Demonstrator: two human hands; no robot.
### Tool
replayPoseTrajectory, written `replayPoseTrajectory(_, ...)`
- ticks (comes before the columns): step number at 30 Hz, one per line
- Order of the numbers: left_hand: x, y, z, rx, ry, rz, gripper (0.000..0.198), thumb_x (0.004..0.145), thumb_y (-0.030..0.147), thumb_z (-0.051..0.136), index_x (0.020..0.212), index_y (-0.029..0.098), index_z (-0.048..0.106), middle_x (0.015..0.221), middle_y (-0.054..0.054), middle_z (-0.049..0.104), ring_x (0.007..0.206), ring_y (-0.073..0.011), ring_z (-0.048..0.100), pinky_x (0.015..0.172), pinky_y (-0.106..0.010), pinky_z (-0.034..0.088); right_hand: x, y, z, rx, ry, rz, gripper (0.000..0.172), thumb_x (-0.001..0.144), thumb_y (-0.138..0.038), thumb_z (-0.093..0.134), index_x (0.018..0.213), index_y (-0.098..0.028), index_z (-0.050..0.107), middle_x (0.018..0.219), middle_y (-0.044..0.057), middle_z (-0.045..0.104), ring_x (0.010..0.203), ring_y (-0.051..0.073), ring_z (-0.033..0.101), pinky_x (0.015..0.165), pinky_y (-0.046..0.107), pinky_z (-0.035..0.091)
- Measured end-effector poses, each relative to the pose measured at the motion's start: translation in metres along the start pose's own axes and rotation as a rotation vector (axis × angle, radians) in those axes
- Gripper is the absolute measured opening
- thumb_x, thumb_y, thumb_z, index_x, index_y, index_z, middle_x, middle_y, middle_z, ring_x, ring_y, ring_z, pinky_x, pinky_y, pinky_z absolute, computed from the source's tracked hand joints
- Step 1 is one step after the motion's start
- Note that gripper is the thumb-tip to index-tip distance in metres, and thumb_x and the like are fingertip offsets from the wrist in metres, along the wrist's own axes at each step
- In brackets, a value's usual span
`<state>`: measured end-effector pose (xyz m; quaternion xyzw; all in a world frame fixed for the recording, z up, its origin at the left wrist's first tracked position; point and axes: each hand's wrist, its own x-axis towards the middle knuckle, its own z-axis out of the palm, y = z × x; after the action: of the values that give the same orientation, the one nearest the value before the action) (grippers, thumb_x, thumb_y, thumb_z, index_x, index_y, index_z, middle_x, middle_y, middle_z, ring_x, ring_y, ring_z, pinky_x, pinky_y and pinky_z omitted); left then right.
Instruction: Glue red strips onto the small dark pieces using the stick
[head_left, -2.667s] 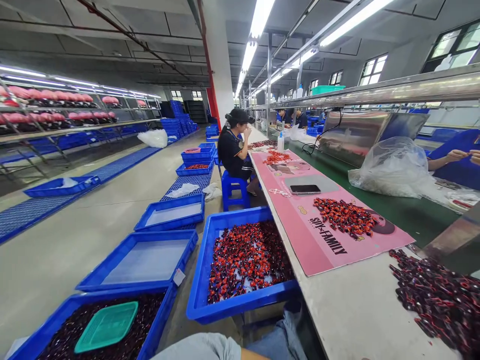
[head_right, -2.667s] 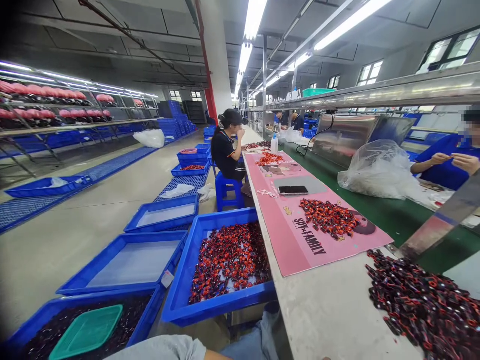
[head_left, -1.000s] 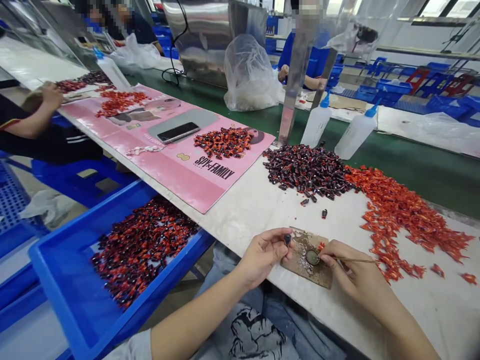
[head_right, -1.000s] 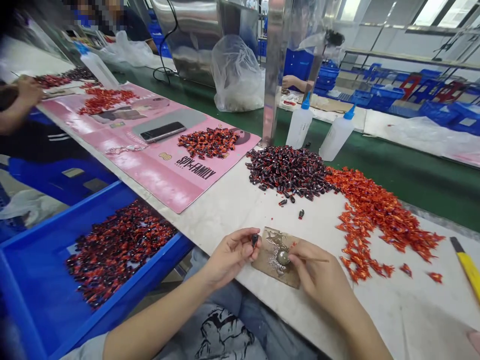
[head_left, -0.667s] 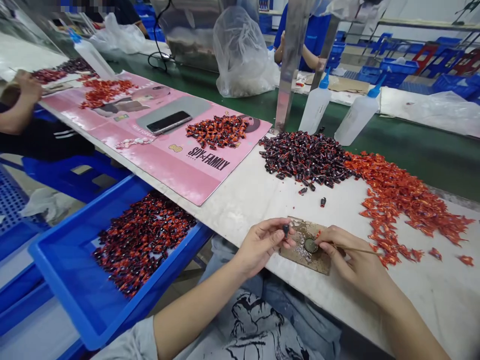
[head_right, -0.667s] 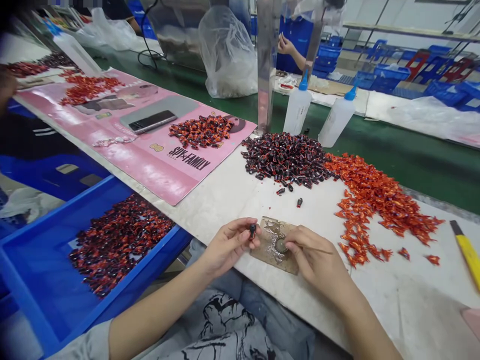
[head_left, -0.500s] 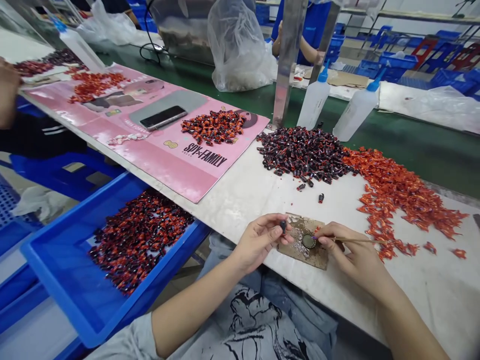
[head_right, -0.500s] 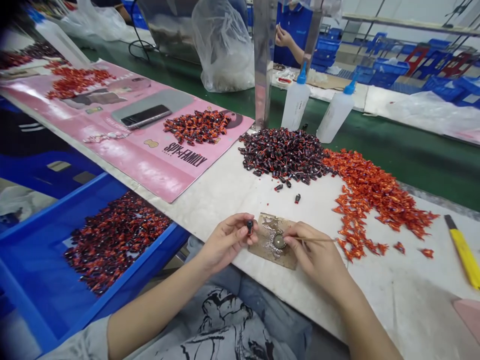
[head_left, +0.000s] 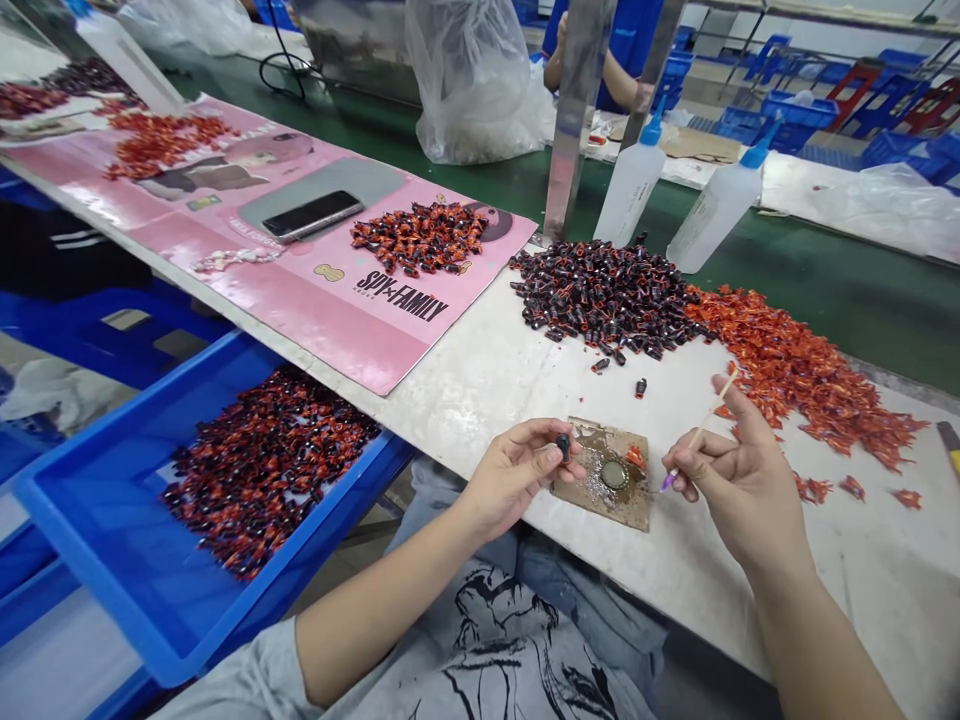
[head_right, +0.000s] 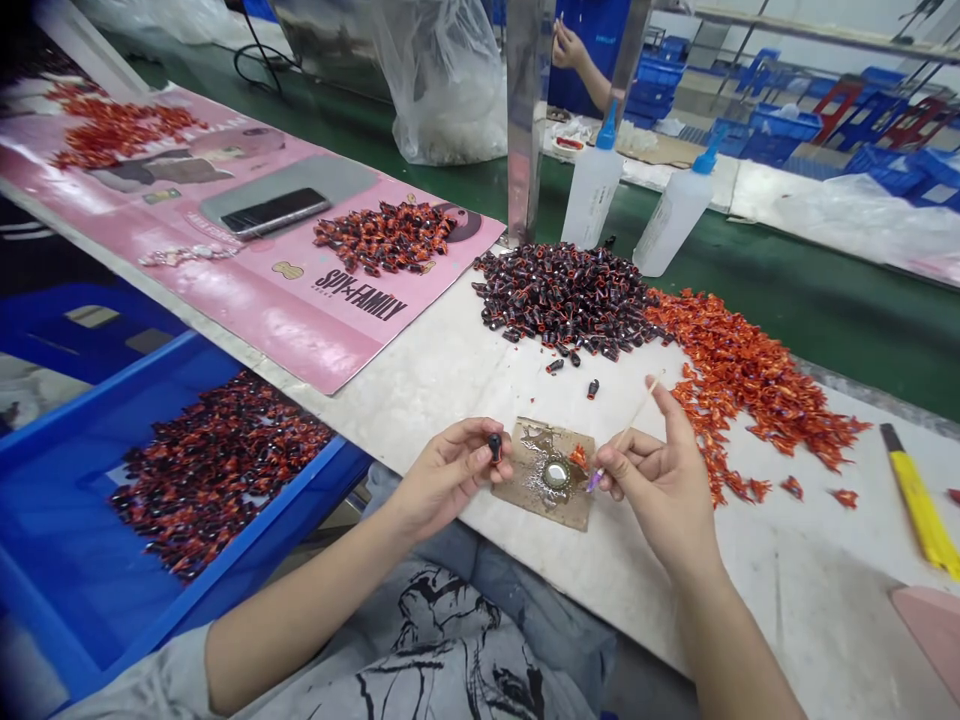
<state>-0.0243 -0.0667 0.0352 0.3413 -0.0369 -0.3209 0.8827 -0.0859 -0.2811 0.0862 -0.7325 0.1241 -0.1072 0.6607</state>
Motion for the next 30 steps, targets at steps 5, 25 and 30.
replayPoseTrajectory(5, 0.000, 0.000, 0.002, -0.010, -0.006, -0.001, 0.030, 0.066, 0.028, 0.096, 0.089, 0.020, 0.079, 0.082, 0.000, 0.076, 0.066, -0.0099, 0.072, 0.062, -0.017, 0.056, -0.001, 0.001, -0.001, 0.022, 0.043, -0.048, 0.104, 0.076, -0.055, 0.088, 0.159, -0.032, 0.028, 0.066, -0.004, 0.064, 0.048, 0.015, 0.057, 0.039, 0.025, 0.046)
replayPoseTrajectory(25, 0.000, 0.001, 0.004, 0.059, 0.034, -0.004, 0.049, 0.070, 0.056, 0.089, 0.088, 0.014, 0.072, 0.066, 0.003, 0.052, 0.053, -0.0059, 0.045, 0.054, -0.022, 0.033, -0.005, -0.001, 0.001, -0.165, -0.140, -0.065, 0.057, 0.089, -0.073, 0.063, 0.085, -0.017, 0.074, 0.047, -0.003, 0.047, 0.039, 0.009, 0.037, 0.036, 0.023, 0.025)
replayPoseTrajectory(30, 0.001, -0.001, 0.005, 0.133, -0.004, 0.011, 0.052, 0.076, 0.061, 0.082, 0.075, 0.013, 0.062, 0.063, 0.005, 0.044, 0.051, -0.0054, 0.041, 0.053, -0.022, 0.029, -0.005, 0.004, 0.010, -0.411, -0.244, -0.219, 0.062, 0.097, -0.069, 0.051, 0.065, -0.019, 0.069, 0.058, 0.004, 0.064, 0.049, 0.013, 0.057, 0.046, 0.024, 0.041)
